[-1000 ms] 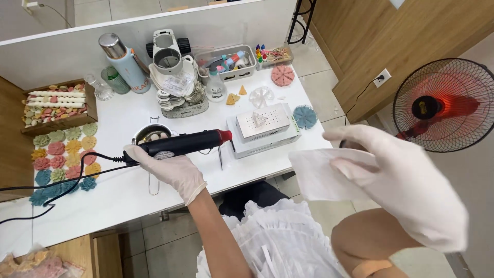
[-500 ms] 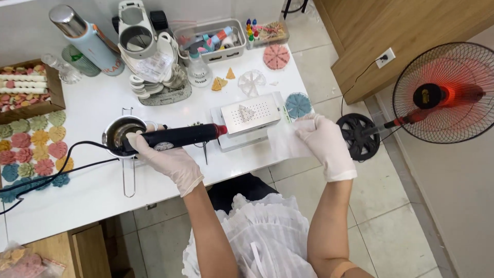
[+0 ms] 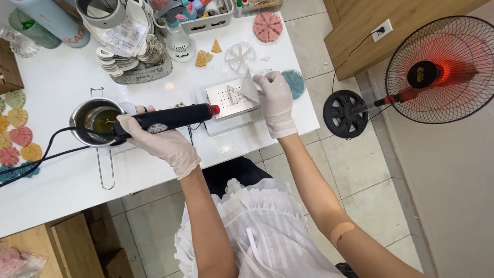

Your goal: Preparing candle wicks by cleaning bases and applying adhesive.

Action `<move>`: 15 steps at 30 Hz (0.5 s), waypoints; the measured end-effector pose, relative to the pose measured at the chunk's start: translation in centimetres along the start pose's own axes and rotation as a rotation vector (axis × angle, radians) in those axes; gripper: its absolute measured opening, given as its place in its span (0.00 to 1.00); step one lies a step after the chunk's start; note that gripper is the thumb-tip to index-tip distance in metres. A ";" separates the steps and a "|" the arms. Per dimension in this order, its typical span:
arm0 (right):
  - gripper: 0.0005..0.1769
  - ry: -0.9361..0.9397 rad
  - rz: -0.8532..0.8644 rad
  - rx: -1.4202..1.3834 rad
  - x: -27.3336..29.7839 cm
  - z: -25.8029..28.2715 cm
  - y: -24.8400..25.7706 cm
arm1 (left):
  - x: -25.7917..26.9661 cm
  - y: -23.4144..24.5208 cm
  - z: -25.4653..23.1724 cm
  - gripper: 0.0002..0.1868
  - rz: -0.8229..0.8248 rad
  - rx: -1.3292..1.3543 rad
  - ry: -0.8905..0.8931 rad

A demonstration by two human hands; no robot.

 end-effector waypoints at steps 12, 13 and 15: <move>0.20 0.143 0.095 -0.023 0.2 0.3 -2.2 | -0.1 -0.3 -1.3 0.33 -0.029 -0.036 0.009; 0.22 0.158 0.144 -0.089 0.4 0.5 -3.3 | 0.0 -0.6 -1.6 0.32 -0.032 -0.037 0.012; 0.23 0.128 0.144 -0.104 0.5 1.2 -3.7 | 0.1 -0.7 -1.9 0.31 -0.041 -0.013 0.007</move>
Point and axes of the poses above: each hand's wrist, its own x-axis away from the middle knuckle, its own y-axis out of the back of the hand, z = x × y, the point moved 5 cm from there along -x, towards the middle knuckle, and after that the axes turned 15 degrees about z, right-handed, at the moved point
